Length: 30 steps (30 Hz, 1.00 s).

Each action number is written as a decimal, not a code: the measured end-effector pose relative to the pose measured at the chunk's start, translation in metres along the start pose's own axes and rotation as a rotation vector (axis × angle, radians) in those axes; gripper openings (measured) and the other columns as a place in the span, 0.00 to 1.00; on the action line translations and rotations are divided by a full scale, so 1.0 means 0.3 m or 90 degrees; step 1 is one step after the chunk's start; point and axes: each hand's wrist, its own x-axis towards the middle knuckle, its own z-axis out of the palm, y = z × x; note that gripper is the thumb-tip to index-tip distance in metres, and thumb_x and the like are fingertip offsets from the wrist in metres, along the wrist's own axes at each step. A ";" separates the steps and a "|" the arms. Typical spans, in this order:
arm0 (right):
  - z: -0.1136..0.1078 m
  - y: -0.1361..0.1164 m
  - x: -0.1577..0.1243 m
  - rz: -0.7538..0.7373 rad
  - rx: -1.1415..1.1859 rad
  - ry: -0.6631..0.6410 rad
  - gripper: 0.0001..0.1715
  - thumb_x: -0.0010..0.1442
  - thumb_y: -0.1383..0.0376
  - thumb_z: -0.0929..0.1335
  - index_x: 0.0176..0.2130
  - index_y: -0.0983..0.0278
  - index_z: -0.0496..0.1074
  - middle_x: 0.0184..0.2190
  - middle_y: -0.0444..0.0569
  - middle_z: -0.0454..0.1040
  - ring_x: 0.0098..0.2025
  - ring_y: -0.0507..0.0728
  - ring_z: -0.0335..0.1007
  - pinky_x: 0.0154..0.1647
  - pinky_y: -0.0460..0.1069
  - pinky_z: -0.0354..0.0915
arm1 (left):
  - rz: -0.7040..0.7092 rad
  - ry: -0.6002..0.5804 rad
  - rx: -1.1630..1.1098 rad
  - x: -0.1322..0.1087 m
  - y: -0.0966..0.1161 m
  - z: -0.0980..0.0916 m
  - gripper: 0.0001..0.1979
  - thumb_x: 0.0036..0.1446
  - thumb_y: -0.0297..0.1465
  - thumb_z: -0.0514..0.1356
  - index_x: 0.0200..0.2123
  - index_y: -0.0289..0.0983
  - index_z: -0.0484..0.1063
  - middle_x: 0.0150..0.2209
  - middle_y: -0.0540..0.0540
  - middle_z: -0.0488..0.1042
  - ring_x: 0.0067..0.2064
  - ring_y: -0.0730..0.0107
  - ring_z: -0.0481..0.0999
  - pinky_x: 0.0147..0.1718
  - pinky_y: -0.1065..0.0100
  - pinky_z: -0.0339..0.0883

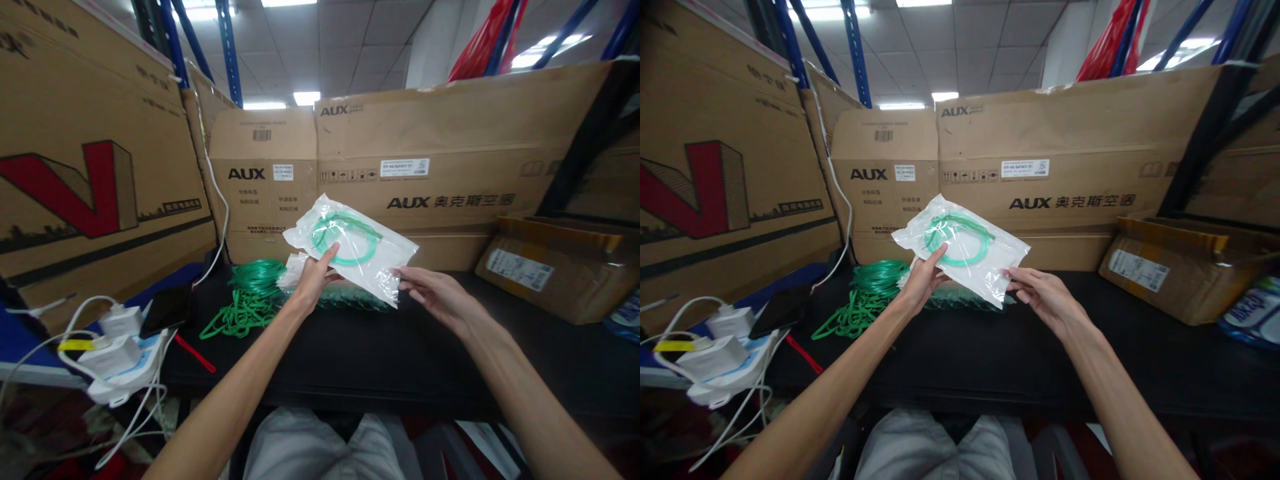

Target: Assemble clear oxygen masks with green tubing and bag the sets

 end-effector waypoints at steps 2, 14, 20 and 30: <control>-0.007 0.011 0.003 0.020 0.018 0.006 0.08 0.50 0.67 0.78 0.34 0.68 0.83 0.39 0.57 0.83 0.33 0.54 0.80 0.22 0.39 0.71 | -0.001 -0.002 0.000 0.000 0.000 0.000 0.28 0.55 0.42 0.68 0.56 0.37 0.72 0.50 0.38 0.78 0.43 0.59 0.80 0.35 0.68 0.75; -0.017 -0.002 -0.072 -0.059 0.006 -0.053 0.13 0.52 0.61 0.79 0.38 0.65 0.83 0.41 0.55 0.83 0.43 0.57 0.79 0.29 0.42 0.72 | 0.002 0.018 0.010 -0.005 0.001 0.002 0.28 0.55 0.43 0.68 0.56 0.39 0.71 0.50 0.39 0.78 0.38 0.64 0.80 0.28 0.72 0.71; 0.003 0.001 -0.090 -0.039 0.096 -0.107 0.08 0.48 0.71 0.76 0.32 0.64 0.79 0.42 0.54 0.83 0.52 0.60 0.78 0.57 0.49 0.72 | 0.011 0.026 -0.016 -0.012 -0.001 -0.006 0.29 0.54 0.47 0.68 0.55 0.39 0.71 0.48 0.40 0.79 0.37 0.66 0.79 0.30 0.72 0.72; 0.120 0.109 -0.018 0.036 0.199 -0.053 0.03 0.60 0.68 0.73 0.37 0.60 0.76 0.39 0.49 0.83 0.40 0.58 0.82 0.45 0.50 0.79 | -0.036 -0.039 0.062 -0.020 -0.038 -0.030 0.29 0.57 0.52 0.64 0.51 0.36 0.75 0.44 0.38 0.80 0.38 0.62 0.80 0.29 0.71 0.70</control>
